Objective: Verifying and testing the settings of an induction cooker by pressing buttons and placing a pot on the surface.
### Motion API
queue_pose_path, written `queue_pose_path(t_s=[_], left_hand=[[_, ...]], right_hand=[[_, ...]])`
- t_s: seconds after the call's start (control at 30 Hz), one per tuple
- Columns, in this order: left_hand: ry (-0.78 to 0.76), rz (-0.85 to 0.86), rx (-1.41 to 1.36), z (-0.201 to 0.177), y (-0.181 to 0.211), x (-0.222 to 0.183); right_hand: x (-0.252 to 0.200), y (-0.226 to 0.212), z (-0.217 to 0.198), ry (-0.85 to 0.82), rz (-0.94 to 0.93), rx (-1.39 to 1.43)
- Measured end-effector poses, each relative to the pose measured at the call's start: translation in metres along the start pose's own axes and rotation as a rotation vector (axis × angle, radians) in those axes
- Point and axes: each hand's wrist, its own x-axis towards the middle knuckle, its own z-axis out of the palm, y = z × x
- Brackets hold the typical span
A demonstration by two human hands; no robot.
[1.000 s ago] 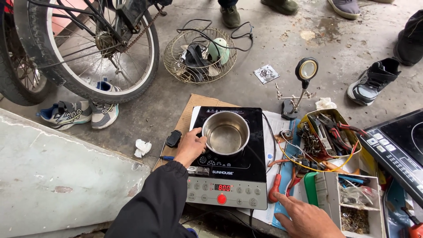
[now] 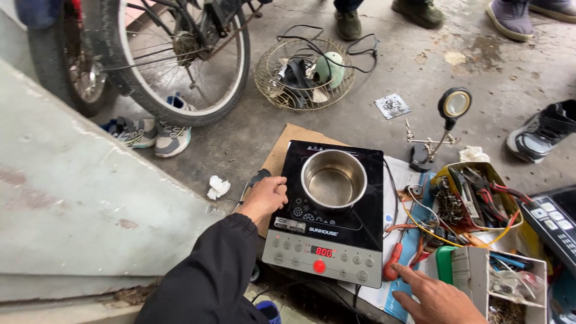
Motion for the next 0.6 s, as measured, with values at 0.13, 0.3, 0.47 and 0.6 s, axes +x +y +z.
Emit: queue_pose_path(t_s=[0.13,0.3,0.47,0.6], left_hand=[[-0.246,-0.176,0.015,-0.035,-0.03,-0.023],[-0.38,-0.297,0.068,-0.061,-0.057,-0.056],[-0.401,-0.293,0.015,-0.073,-0.077,-0.064],[-0.44,-0.262,0.074,-0.064,-0.069,-0.054]], right_hand=[[-0.005,0.001,-0.008,-0.03,0.058,-0.01],[-0.008,0.004,-0.01,0.052,0.051,-0.06],[-0.041,-0.026,-0.043,-0.002,0.172,-0.015],[-0.067,-0.048,-0.067,0.06,0.196,0.076]])
